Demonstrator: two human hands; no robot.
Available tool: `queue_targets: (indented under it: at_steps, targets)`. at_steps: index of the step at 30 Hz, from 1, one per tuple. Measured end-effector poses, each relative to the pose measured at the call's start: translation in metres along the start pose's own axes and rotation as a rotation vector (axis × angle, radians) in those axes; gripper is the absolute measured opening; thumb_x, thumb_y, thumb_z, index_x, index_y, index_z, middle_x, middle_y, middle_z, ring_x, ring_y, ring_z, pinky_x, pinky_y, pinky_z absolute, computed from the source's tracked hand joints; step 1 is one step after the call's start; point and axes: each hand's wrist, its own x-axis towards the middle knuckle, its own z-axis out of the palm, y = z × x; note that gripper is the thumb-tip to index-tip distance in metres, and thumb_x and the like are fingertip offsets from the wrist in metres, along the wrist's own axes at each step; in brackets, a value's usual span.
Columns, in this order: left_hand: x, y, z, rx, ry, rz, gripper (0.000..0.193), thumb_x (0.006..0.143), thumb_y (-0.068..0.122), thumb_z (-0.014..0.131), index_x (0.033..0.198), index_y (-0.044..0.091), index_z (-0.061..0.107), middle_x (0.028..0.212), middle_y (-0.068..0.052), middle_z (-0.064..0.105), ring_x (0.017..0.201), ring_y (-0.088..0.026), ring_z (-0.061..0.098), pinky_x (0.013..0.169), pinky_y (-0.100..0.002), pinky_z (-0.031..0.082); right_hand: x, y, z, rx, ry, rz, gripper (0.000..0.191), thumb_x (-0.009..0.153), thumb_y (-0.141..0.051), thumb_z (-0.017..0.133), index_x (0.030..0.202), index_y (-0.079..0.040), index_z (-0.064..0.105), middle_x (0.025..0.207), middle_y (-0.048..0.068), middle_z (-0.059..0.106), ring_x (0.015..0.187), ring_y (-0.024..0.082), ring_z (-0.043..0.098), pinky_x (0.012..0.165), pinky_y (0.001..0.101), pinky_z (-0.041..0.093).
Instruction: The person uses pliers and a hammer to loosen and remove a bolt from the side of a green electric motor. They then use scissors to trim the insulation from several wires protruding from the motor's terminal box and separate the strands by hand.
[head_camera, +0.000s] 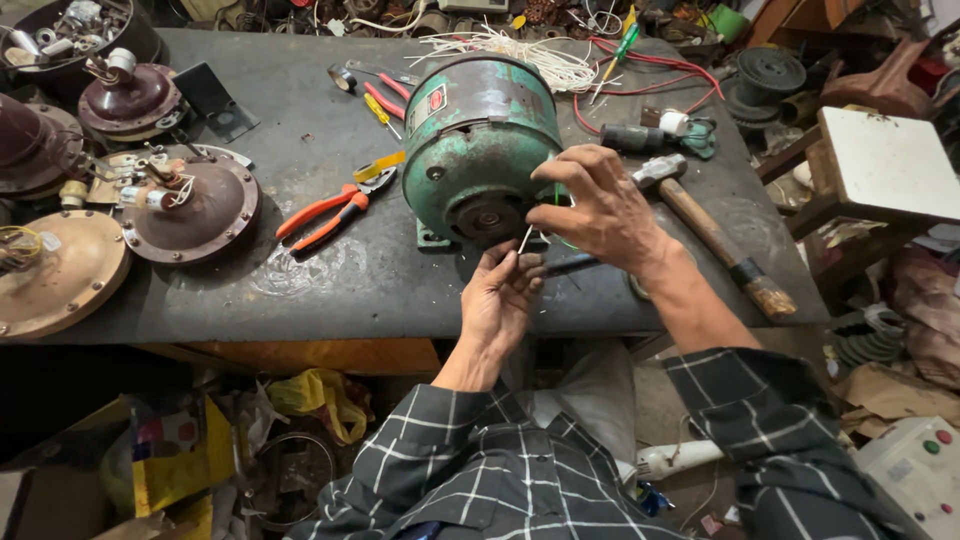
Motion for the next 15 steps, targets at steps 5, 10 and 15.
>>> queue_targets:
  at_steps: [5, 10, 15]
  targets:
    - [-0.011, 0.006, 0.014, 0.040, 0.015, 0.032, 0.028, 0.103, 0.015, 0.059, 0.129, 0.006, 0.053, 0.101, -0.017, 0.073, 0.092, -0.025, 0.071, 0.081, -0.034, 0.056, 0.001, 0.005, 0.004, 0.024, 0.011, -0.059, 0.017, 0.083, -0.027, 0.082, 0.096, -0.021, 0.074, 0.132, 0.004, 0.055, 0.128, 0.029, 0.050, 0.111, 0.0455, 0.043]
    - [-0.019, 0.016, 0.030, 0.117, 0.029, 0.112, 0.030, 0.101, 0.013, 0.058, 0.128, 0.005, 0.050, 0.100, -0.019, 0.074, 0.090, -0.026, 0.073, 0.080, -0.036, 0.056, 0.004, 0.002, 0.009, 0.029, -0.003, -0.064, 0.019, 0.078, -0.015, 0.080, 0.095, -0.018, 0.074, 0.132, 0.007, 0.056, 0.128, 0.032, 0.051, 0.109, 0.0479, 0.045]
    - [-0.029, 0.027, 0.051, 0.279, -0.004, 0.271, 0.030, 0.103, 0.009, 0.059, 0.129, 0.003, 0.046, 0.095, -0.018, 0.074, 0.086, -0.027, 0.072, 0.080, -0.037, 0.057, 0.011, -0.007, 0.009, 0.051, 0.003, -0.053, 0.021, 0.075, -0.011, 0.079, 0.094, -0.018, 0.074, 0.130, 0.008, 0.059, 0.126, 0.033, 0.052, 0.108, 0.0483, 0.046]
